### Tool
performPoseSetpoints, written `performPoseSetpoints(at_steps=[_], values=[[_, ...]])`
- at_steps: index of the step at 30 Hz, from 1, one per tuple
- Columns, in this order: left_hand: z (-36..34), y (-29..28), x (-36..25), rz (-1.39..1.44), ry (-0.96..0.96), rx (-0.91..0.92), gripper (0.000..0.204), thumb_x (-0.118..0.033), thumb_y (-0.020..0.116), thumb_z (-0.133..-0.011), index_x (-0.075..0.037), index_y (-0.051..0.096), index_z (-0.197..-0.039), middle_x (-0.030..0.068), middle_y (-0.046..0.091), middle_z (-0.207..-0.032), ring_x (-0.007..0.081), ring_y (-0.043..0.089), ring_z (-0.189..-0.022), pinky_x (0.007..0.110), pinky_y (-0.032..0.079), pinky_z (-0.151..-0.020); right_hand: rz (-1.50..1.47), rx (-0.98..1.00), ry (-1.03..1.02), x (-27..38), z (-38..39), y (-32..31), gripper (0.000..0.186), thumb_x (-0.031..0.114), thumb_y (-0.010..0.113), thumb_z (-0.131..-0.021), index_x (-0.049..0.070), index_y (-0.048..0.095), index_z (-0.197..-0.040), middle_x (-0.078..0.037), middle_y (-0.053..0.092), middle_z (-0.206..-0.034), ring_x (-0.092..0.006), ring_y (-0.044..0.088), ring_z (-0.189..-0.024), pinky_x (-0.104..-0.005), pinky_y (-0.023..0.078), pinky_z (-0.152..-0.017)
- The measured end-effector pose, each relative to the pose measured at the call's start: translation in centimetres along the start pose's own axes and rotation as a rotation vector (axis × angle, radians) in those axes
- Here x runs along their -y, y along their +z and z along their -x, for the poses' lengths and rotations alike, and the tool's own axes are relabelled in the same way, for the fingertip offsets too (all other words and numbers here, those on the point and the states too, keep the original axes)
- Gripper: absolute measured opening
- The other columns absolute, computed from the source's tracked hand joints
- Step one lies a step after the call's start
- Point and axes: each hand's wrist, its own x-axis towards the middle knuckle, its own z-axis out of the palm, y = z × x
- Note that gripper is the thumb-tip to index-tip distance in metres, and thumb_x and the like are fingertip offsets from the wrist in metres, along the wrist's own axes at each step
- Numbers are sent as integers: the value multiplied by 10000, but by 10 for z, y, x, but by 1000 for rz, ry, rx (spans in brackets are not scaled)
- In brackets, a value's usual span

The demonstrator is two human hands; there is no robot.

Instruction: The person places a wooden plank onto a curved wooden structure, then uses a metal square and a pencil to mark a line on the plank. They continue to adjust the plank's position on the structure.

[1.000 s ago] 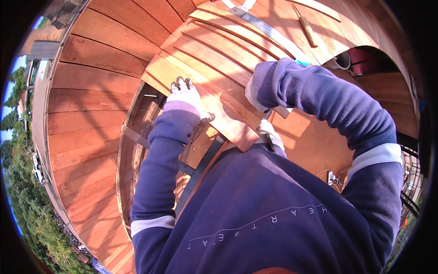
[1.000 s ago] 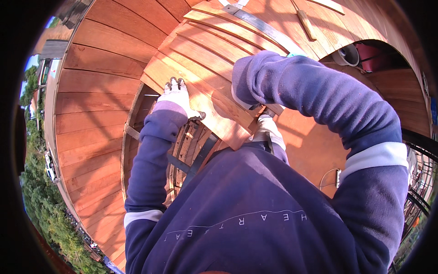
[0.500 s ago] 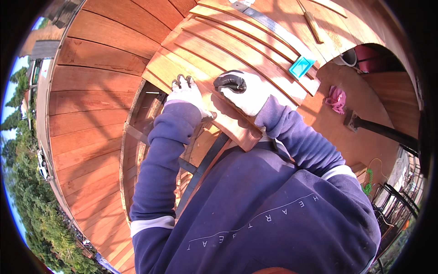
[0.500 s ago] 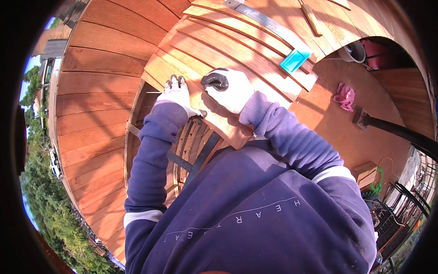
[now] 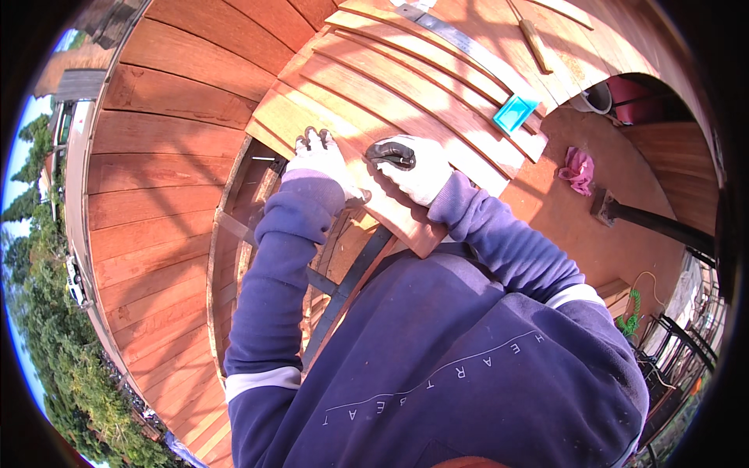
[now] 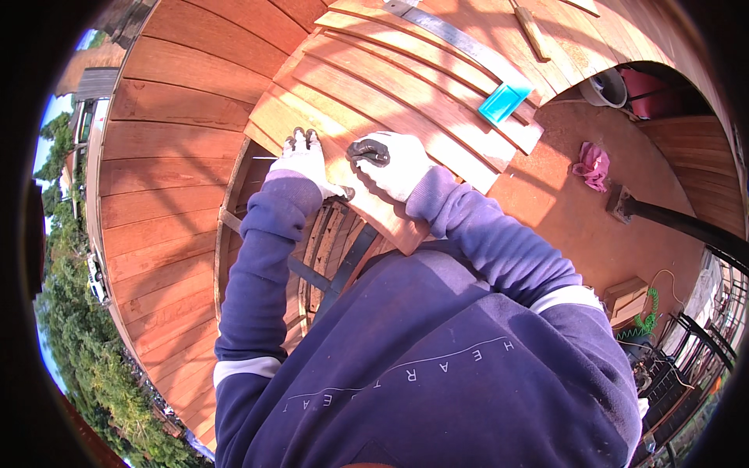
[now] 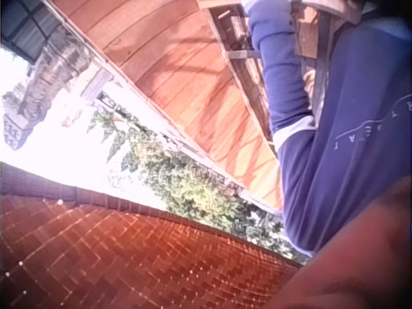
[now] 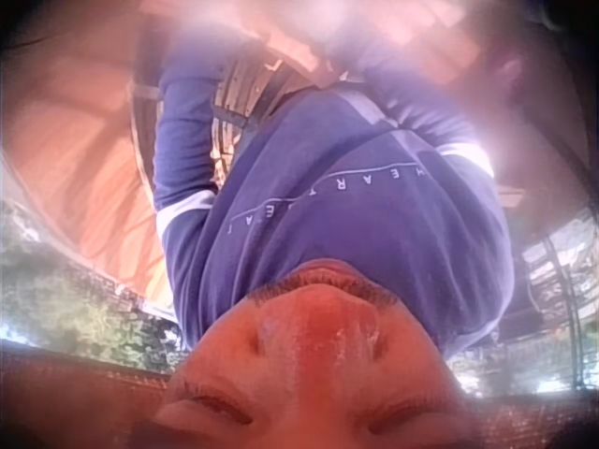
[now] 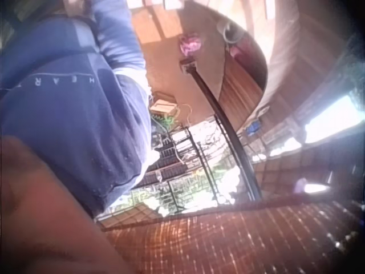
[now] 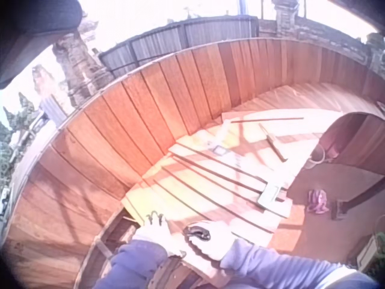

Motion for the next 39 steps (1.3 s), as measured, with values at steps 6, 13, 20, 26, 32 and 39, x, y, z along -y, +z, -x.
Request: performPoseSetpoints(at_steps=[6, 13, 20, 26, 32, 39], values=[[0, 2, 1, 9, 20, -18, 1360, -704, 793, -629, 66, 135, -1535, 293, 169, -1594, 426, 225, -1473, 429, 254, -1206, 231, 12, -199, 2, 3, -4, 198, 159, 648, -863, 49, 711, -1015, -92, 723, -894, -193, 700, -775, -309, 569, -718], [-3, 6, 2, -14, 20, -27, 1331, -718, 764, -647, 75, 161, -1528, 301, 170, -1590, 434, 229, -1470, 427, 249, -1209, 138, 106, 14, 17, 17, -17, 178, 162, 651, -854, 66, 710, -992, -101, 718, -911, -240, 695, -807, -347, 563, -746], [0, 2, 0, -52, 23, -11, 1323, -731, 739, -657, 70, 156, -1533, 282, 172, -1598, 405, 218, -1481, 415, 251, -1209, 204, 102, -76, 14, 41, -29, 168, 158, 646, -850, 71, 700, -982, -104, 714, -922, -263, 685, -846, -361, 558, -780], [-1, 3, 0, -53, 20, -15, 1296, -708, 738, -682, 71, 150, -1534, 272, 182, -1600, 397, 220, -1482, 406, 245, -1212, 155, 180, 238, 29, 67, -43, 212, 146, 635, -868, 72, 701, -1055, -100, 718, -969, -242, 690, -874, -342, 552, -820], [-1, 7, 1, -62, 27, -45, 1260, -686, 736, -710, 73, 156, -1532, 273, 192, -1596, 385, 233, -1480, 401, 254, -1208, 424, 78, -34, 22, 99, -54, 218, 147, 652, -826, 93, 703, -1031, -108, 716, -963, -294, 686, -893, -378, 551, -799], [-2, 8, 0, -75, 26, -50, 1264, -697, 732, -705, 72, 162, -1531, 276, 203, -1591, 380, 247, -1476, 383, 261, -1205, 435, 31, -151, 21, 126, -63, 115, 86, 693, -737, 88, 711, -850, -98, 692, -848, -312, 651, -774, -414, 526, -753]])
